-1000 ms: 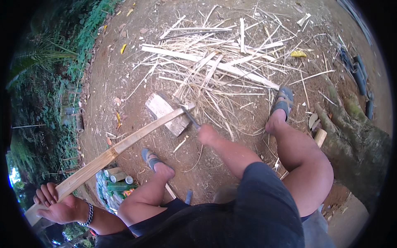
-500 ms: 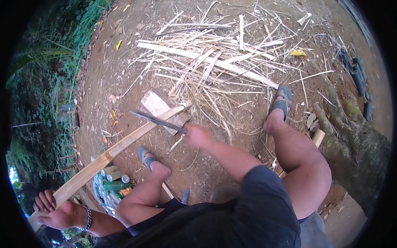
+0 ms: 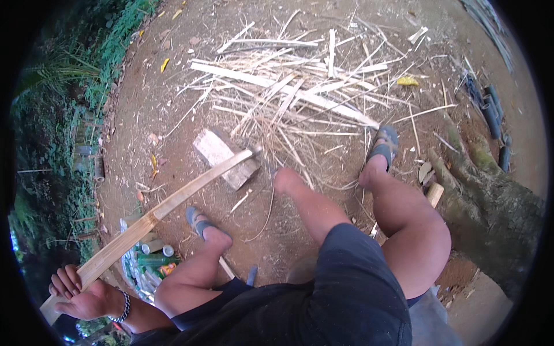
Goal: The person uses a large blade to shave the surface of a bamboo pole, holding it against a wooden block and repeatedly scraping the exterior while rotating the pole by hand.
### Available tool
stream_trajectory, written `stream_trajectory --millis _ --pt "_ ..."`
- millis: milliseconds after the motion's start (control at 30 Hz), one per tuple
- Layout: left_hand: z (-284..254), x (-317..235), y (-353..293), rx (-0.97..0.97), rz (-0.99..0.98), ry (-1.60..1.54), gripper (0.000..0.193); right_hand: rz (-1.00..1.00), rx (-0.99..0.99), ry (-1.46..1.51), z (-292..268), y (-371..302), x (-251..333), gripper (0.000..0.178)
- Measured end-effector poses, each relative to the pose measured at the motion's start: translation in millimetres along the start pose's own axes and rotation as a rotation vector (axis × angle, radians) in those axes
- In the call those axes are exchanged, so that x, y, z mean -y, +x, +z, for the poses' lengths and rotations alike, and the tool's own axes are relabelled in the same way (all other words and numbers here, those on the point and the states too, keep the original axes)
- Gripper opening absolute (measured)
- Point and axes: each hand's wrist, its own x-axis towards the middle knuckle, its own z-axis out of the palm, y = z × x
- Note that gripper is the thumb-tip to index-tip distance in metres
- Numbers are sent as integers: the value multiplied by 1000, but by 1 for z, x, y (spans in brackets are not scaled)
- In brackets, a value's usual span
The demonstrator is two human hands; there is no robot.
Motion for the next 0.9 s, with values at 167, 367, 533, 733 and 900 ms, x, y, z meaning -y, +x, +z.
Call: stream_trajectory --millis 167,367,533,733,900 --pt "-1 4 0 -28 8 -39 41 -76 151 -216 19 45 -41 28" --pt "11 -14 -24 46 43 -99 41 -122 -170 229 -9 -42 26 30" --pt "16 -16 -33 37 36 -104 37 -326 -35 350 -64 -160 137 27" --pt "26 -19 -38 17 68 -79 35 -103 -157 455 -4 -99 71 31" --pt "27 -17 -34 77 25 -118 35 -9 -173 275 -5 -59 20 35"
